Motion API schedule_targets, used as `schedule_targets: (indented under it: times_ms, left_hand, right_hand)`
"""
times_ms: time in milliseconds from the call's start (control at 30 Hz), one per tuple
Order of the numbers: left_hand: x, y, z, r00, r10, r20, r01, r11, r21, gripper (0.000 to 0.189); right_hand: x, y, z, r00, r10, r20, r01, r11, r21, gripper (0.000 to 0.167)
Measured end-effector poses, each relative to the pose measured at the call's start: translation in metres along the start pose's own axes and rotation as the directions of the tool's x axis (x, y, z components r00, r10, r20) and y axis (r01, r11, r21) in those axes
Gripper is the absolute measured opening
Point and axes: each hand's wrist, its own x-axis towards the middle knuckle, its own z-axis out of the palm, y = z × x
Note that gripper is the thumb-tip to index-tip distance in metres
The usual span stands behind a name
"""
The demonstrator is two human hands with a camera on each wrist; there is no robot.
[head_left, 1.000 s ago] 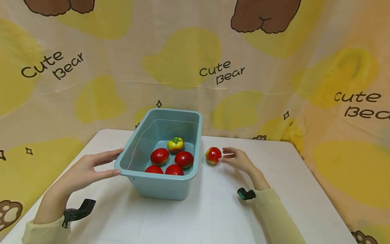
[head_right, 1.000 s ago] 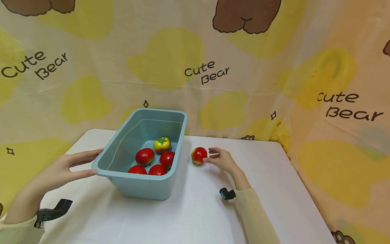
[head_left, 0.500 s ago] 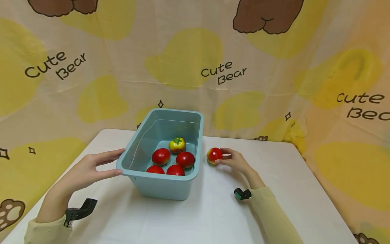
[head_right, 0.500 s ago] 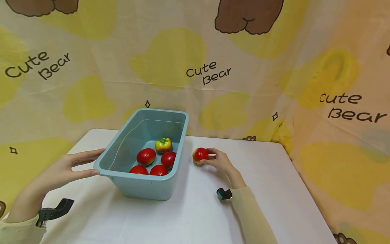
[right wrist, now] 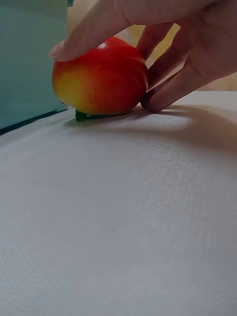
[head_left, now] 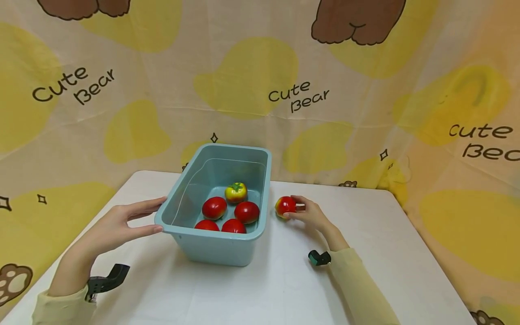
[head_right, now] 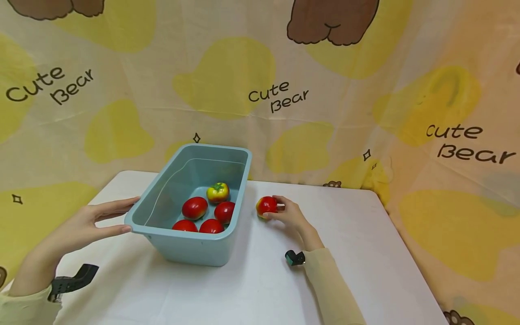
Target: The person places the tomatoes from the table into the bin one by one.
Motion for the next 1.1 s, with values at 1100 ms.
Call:
schedule_targets:
  times_ms: [1100]
  left_hand:
    - [-0.0009, 0.0033, 0.0018, 0.999, 0.017, -0.037, -0.018, 1.000, -0.018, 0.061]
  right_hand:
    - [-0.0006, 0.0048, 0.0051, 0.999, 0.025, -0.030, -0.025, 1.000, -0.003, 0.072]
